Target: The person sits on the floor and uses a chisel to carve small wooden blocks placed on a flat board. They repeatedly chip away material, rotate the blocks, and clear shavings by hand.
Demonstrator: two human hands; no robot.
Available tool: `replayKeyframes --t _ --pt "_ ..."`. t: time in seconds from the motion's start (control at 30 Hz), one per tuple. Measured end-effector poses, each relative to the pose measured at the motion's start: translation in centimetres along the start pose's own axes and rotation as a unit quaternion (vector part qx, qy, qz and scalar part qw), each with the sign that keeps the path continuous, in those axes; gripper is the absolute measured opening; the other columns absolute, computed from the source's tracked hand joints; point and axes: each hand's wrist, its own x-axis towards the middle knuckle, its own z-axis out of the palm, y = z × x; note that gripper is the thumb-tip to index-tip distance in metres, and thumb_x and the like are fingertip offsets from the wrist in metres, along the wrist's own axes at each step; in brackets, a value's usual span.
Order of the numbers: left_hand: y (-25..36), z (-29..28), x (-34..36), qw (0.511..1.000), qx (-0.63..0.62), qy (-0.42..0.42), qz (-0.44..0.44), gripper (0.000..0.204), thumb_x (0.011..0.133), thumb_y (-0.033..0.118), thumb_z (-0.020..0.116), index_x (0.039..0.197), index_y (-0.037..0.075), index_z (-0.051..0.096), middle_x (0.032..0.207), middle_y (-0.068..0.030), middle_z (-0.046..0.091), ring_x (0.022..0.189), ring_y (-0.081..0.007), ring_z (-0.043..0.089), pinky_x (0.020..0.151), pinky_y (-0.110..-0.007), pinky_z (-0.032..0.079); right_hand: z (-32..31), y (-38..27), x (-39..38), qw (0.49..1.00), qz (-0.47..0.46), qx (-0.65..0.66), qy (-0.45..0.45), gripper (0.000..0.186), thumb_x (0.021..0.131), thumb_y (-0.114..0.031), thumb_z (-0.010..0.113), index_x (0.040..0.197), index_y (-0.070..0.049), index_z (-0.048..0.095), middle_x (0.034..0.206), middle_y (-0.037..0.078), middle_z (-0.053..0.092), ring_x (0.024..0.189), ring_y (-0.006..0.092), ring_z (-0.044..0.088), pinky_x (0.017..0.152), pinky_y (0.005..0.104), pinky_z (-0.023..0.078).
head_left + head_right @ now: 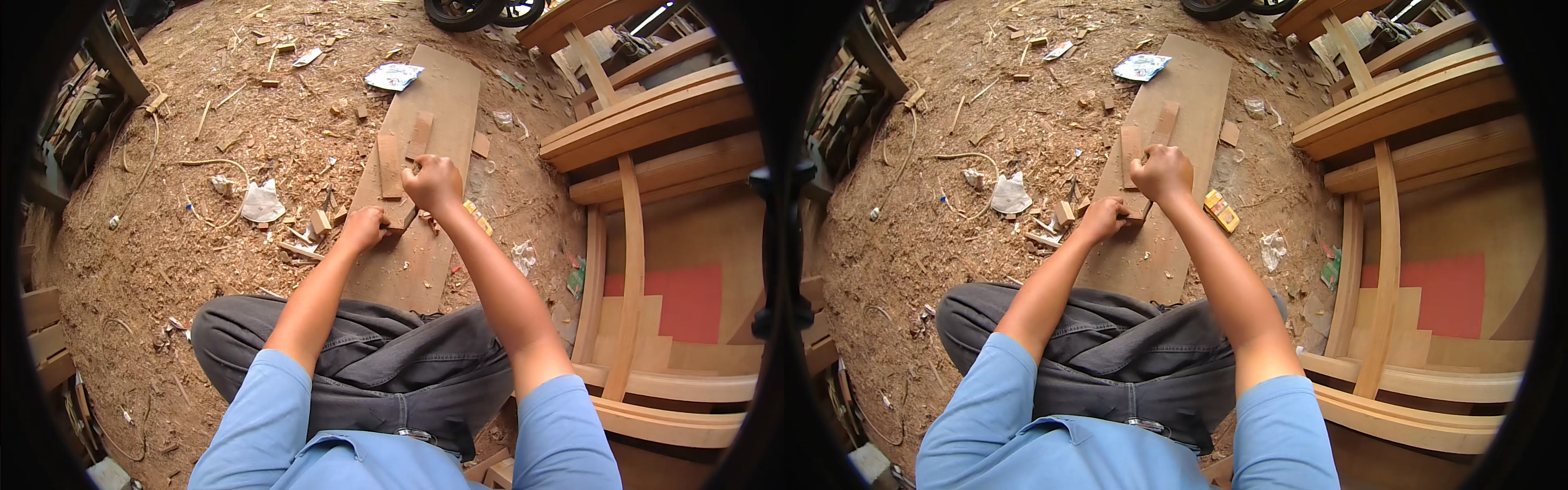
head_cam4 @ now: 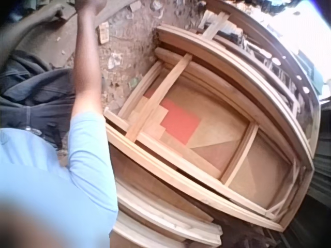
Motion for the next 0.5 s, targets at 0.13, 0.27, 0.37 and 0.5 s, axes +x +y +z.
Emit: replayKeyframes --t 0.13,0.27,0.37,0.5 --pt "-0.3 0.3 0.1 0.999 0.003 -0.031 -0.011 0.023 0.076 0.021 0.082 0.096 0.011 0.079 0.103 -0.0099 0.071 0.104 -0.0302 0.068 0.092 -0.042 0.054 -0.1 -0.1 0.2 0.998 -0.057 -0.020 -0.015 0.032 0.075 -0.029 0.061 0.083 -0.003 0.077 0.071 0.021 0.071 0.069 0.0344 0.073 0.068 0.0440 0.060" --pt "-0.2 0.2 0.3 0.999 0.018 -0.032 -0.016 0.021 0.076 0.021 0.082 0.096 0.012 0.080 0.102 -0.0087 0.071 0.103 -0.0304 0.068 0.091 -0.042 0.054 0.0 -0.3 0.2 0.995 -0.008 0.014 0.101 0.028 0.075 -0.028 0.061 0.071 -0.003 0.072 0.070 0.021 0.070 0.068 0.0357 0.072 0.069 0.0446 0.059" --pt "0.0 0.1 0.3 0.999 0.016 -0.038 -0.029 0.020 0.076 0.020 0.082 0.095 0.013 0.080 0.106 -0.0087 0.072 0.105 -0.0306 0.068 0.092 -0.042 0.054 0.5 -0.5 -0.5 0.996 -0.079 -0.013 -0.026 0.032 0.075 -0.030 0.062 0.083 -0.003 0.077 0.077 0.021 0.072 0.074 0.0365 0.073 0.072 0.0449 0.060" --pt "0.4 -0.1 0.0 0.999 0.026 -0.029 -0.016 0.021 0.076 0.019 0.082 0.096 0.013 0.080 0.115 -0.0085 0.072 0.108 -0.0296 0.067 0.094 -0.042 0.054 0.8 -0.6 -0.5 0.985 -0.063 -0.013 0.161 0.026 0.075 -0.031 0.065 0.079 -0.008 0.077 0.075 0.019 0.072 0.069 0.0336 0.073 0.069 0.0444 0.061"
